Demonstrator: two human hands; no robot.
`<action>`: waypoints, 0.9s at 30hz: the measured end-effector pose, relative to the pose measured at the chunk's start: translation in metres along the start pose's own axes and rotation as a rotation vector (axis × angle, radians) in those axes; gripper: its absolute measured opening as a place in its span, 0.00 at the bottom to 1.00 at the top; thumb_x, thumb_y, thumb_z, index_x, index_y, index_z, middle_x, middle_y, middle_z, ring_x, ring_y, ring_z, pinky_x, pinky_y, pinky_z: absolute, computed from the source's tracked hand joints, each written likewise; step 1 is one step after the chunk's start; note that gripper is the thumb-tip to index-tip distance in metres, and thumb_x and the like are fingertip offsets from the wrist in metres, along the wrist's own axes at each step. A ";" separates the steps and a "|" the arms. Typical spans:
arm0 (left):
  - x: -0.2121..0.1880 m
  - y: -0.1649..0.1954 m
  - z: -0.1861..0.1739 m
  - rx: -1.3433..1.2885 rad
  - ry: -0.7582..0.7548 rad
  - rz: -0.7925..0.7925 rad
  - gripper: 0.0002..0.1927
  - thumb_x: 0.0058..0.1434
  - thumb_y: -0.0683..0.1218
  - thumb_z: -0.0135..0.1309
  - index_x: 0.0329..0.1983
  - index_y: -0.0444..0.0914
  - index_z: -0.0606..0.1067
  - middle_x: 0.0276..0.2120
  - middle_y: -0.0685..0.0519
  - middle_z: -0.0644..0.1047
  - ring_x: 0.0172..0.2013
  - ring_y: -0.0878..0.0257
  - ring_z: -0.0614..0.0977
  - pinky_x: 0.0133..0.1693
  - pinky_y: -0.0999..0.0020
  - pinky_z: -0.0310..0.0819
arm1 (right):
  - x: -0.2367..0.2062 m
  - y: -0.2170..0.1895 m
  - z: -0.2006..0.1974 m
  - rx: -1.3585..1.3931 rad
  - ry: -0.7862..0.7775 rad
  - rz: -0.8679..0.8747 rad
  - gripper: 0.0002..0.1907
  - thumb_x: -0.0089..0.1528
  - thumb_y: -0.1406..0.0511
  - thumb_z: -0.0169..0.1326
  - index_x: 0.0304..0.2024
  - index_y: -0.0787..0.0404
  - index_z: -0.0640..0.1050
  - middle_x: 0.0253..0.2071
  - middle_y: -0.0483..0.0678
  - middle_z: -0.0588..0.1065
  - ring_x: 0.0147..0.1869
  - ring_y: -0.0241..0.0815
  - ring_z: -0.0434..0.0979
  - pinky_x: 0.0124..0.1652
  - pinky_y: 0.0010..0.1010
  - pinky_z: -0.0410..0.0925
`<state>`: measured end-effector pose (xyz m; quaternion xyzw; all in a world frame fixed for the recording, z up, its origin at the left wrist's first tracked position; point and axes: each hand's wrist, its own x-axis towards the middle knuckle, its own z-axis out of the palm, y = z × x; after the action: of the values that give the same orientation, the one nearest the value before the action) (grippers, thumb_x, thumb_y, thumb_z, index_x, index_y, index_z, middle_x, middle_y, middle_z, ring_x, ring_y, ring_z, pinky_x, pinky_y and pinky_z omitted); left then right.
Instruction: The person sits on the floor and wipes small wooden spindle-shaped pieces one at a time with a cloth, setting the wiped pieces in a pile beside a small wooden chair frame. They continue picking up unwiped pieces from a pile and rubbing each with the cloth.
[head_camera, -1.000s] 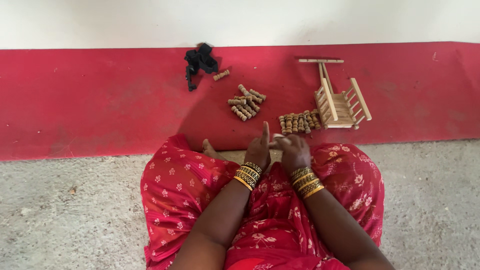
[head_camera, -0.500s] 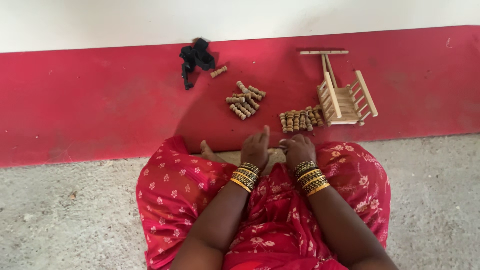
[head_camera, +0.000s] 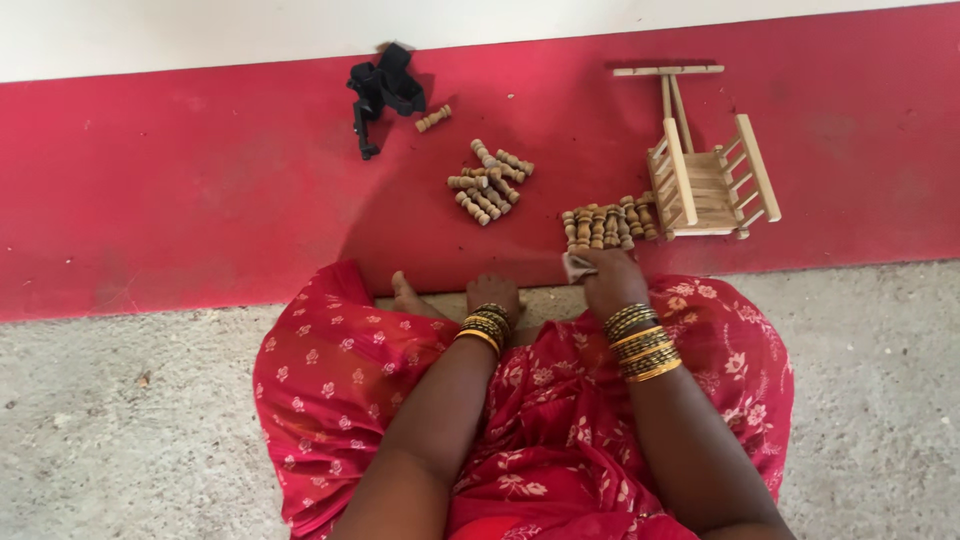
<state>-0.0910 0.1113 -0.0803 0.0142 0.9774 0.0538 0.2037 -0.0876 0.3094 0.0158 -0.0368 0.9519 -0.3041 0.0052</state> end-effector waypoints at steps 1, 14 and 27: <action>0.000 0.000 -0.001 0.006 -0.004 0.007 0.25 0.64 0.61 0.55 0.57 0.43 0.73 0.57 0.46 0.75 0.60 0.51 0.73 0.58 0.50 0.67 | -0.001 -0.003 0.003 0.012 -0.072 0.060 0.23 0.59 0.71 0.50 0.53 0.48 0.83 0.49 0.56 0.77 0.53 0.57 0.77 0.57 0.45 0.70; 0.000 0.004 0.009 -1.050 0.300 0.186 0.21 0.68 0.49 0.53 0.60 0.36 0.70 0.47 0.39 0.81 0.48 0.49 0.85 0.48 0.58 0.79 | 0.021 0.006 -0.036 0.139 0.012 0.259 0.14 0.69 0.67 0.50 0.56 0.57 0.79 0.48 0.54 0.80 0.40 0.45 0.82 0.33 0.36 0.77; 0.057 0.132 -0.050 -0.845 0.121 0.210 0.34 0.57 0.52 0.60 0.68 0.43 0.69 0.48 0.45 0.82 0.47 0.53 0.84 0.51 0.59 0.78 | 0.022 0.053 -0.115 0.805 0.505 0.177 0.21 0.65 0.75 0.53 0.61 0.66 0.75 0.42 0.49 0.81 0.35 0.30 0.78 0.30 0.18 0.70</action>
<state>-0.1627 0.2406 -0.0432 0.0259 0.8729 0.4702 0.1275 -0.1165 0.4172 0.0792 0.1244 0.7296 -0.6461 -0.1864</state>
